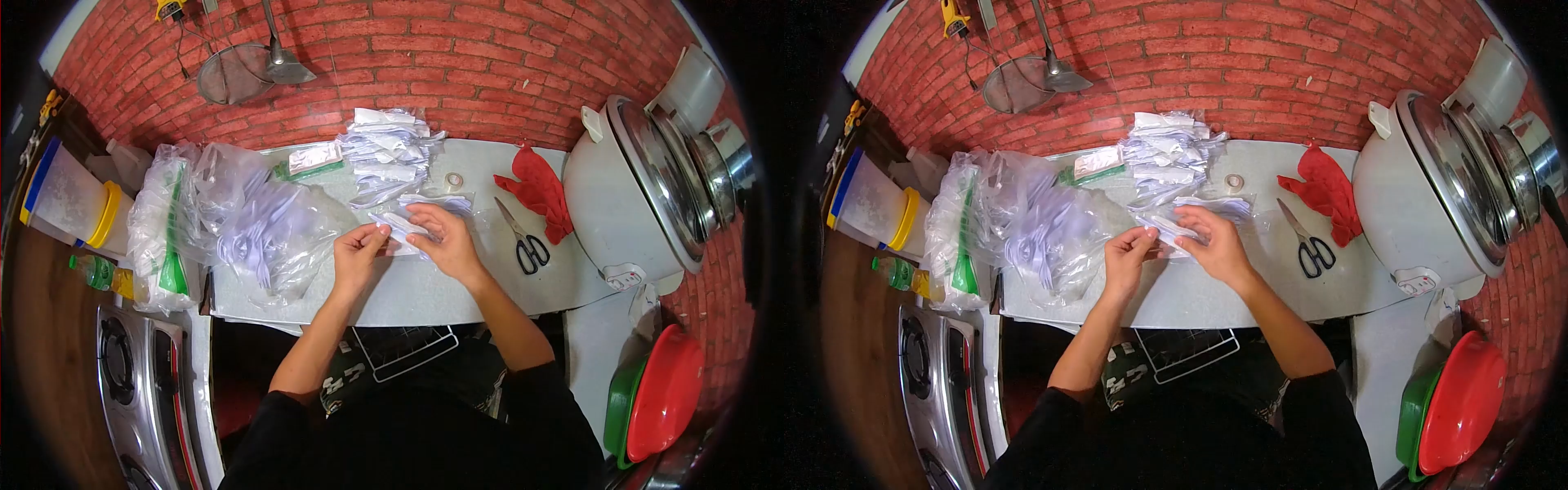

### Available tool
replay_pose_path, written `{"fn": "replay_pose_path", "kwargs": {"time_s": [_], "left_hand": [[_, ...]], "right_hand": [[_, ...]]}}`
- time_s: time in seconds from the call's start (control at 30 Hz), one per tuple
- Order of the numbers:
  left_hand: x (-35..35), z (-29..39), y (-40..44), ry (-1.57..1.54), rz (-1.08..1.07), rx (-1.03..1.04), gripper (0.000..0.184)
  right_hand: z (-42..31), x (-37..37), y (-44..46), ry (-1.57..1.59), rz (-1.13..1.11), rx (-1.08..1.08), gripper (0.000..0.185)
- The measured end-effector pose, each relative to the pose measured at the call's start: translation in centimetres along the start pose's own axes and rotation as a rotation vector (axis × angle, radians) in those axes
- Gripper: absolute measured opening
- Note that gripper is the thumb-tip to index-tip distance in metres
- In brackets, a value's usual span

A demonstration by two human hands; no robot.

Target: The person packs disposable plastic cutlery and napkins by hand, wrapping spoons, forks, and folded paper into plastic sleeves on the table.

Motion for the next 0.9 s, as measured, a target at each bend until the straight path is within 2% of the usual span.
{"fn": "replay_pose_path", "kwargs": {"time_s": [0.03, 0.07, 0.1, 0.17, 0.23, 0.27, 0.3, 0.37, 0.4, 0.43, 0.5, 0.57, 0.63, 0.9], "left_hand": [[0.0, 0.1, 0.1, 0.017, -0.023, -0.027, 0.026], [-0.3, 0.1, 0.0, 0.015, -0.016, -0.025, 0.026], [-1.0, 0.5, -0.1, 0.097, 0.024, 0.009, 0.029], [-2.3, 0.8, -0.8, 0.182, 0.077, 0.043, 0.032], [-3.1, 1.4, -2.4, 0.364, 0.063, 0.095, 0.037], [-4.0, 1.7, -3.3, 0.367, 0.089, 0.092, 0.037], [-4.8, 2.6, -4.4, 0.501, 0.113, 0.102, 0.033], [-6.4, 4.0, -6.3, 0.769, 0.165, 0.109, 0.028], [-8.1, 5.1, -7.4, 0.842, 0.305, 0.259, 0.021], [-9.9, 4.9, -7.7, 0.846, 0.333, 0.248, 0.021], [-11.4, 9.1, -10.6, 1.215, 0.551, 0.684, 0.020], [-14.0, 9.5, -11.5, 1.294, 0.610, 0.608, 0.025], [-16.6, 10.4, -12.3, 1.452, 0.757, 0.535, 0.031], [-21.1, 11.8, -12.7, 1.348, 0.802, 0.561, 0.030]], "right_hand": [[-0.1, 0.0, 0.6, -0.022, -0.022, 0.008, 0.025], [-1.2, 0.2, 1.2, -0.260, -0.080, -0.069, 0.021], [-1.8, -0.1, 1.7, -0.258, -0.089, -0.070, 0.021], [-3.7, 1.1, 2.1, -0.597, -0.198, -0.245, 0.020], [-2.5, 0.9, 1.8, -0.667, -0.208, -0.282, 0.021], [-2.0, 1.7, 1.3, -0.824, -0.279, -0.350, 0.021], [-1.4, 2.5, 0.7, -0.979, -0.352, -0.426, 0.021], [-0.3, 2.8, 0.2, -0.954, -0.430, -0.419, 0.020], [-1.0, 2.9, 0.2, -0.928, -0.409, -0.419, 0.021], [-1.8, 3.0, 0.4, -0.903, -0.385, -0.420, 0.022], [-2.8, 3.6, 0.7, -0.895, -0.399, -0.418, 0.024], [-3.8, 4.9, 0.9, -0.897, -0.403, -0.416, 0.026], [-5.2, 6.5, 1.2, -0.907, -0.367, -0.475, 0.026], [-5.7, 14.9, 2.6, -0.759, -0.507, -0.571, 0.021]]}}
Point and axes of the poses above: each hand's wrist, its own y-axis towards the middle knuckle, its own x-axis out of the palm, z = x × y, the point moved 10 cm from there along y, towards the middle knuckle, and after that the axes turned 15 degrees about y, right-handed, at the moved point
